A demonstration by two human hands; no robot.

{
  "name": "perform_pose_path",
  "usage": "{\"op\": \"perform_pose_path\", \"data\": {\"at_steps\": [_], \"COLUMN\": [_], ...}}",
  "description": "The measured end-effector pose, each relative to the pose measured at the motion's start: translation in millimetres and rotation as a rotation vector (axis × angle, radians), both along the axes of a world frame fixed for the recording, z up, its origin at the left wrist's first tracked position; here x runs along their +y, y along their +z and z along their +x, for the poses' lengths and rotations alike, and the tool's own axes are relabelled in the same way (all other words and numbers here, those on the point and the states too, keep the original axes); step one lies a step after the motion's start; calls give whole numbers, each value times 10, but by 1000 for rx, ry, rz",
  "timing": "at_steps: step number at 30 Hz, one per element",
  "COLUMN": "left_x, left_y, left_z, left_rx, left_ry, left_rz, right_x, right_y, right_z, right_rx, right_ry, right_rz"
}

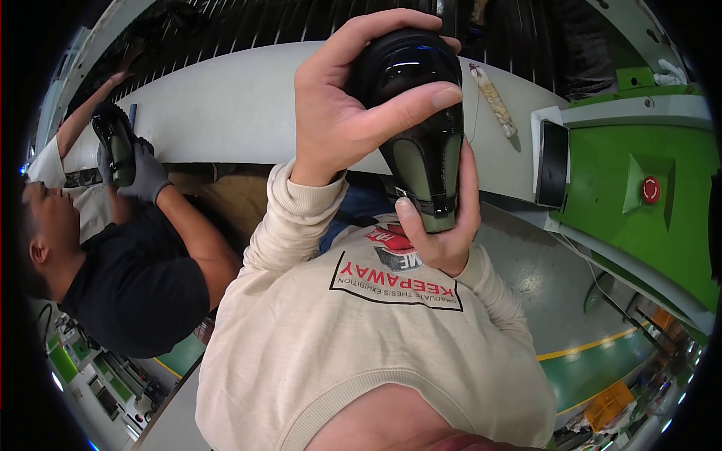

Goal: Assemble and inspect shoes on a factory production line.

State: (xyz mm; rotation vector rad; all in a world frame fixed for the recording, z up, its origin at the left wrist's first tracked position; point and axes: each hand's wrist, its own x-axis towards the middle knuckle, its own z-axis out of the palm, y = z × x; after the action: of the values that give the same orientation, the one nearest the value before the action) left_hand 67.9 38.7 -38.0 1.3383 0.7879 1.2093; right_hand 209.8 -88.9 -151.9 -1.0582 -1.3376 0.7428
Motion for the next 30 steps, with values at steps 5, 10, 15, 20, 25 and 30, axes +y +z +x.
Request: {"op": "perform_pose_path", "data": {"at_steps": [5, 10, 15, 20, 25, 30], "left_x": [-21, 136, 127, 179, 233, 185], "left_y": [-4, -342, -318, -313, -315, -241], "left_z": [31, 39, 65, 85, 143, 204], "left_rx": [-26, -98, -67, -22, 101, 189], "left_ry": [-5, -18, 16, 34, 15, 39], "left_rz": [-63, 339, 328, 351, 407, 369], "right_x": [-16, -48, -55, -9, 48, 60], "right_y": [10, 38, 47, 70, 46, 60], "right_z": [-4, 8, 25, 42, 61, 160], "right_rx": [-20, -1, 8, -23, 126, 198], "right_ry": [-10, -11, -19, -28, -21, -23], "right_rz": [3, -18, -38, -64, -94, -100]}}
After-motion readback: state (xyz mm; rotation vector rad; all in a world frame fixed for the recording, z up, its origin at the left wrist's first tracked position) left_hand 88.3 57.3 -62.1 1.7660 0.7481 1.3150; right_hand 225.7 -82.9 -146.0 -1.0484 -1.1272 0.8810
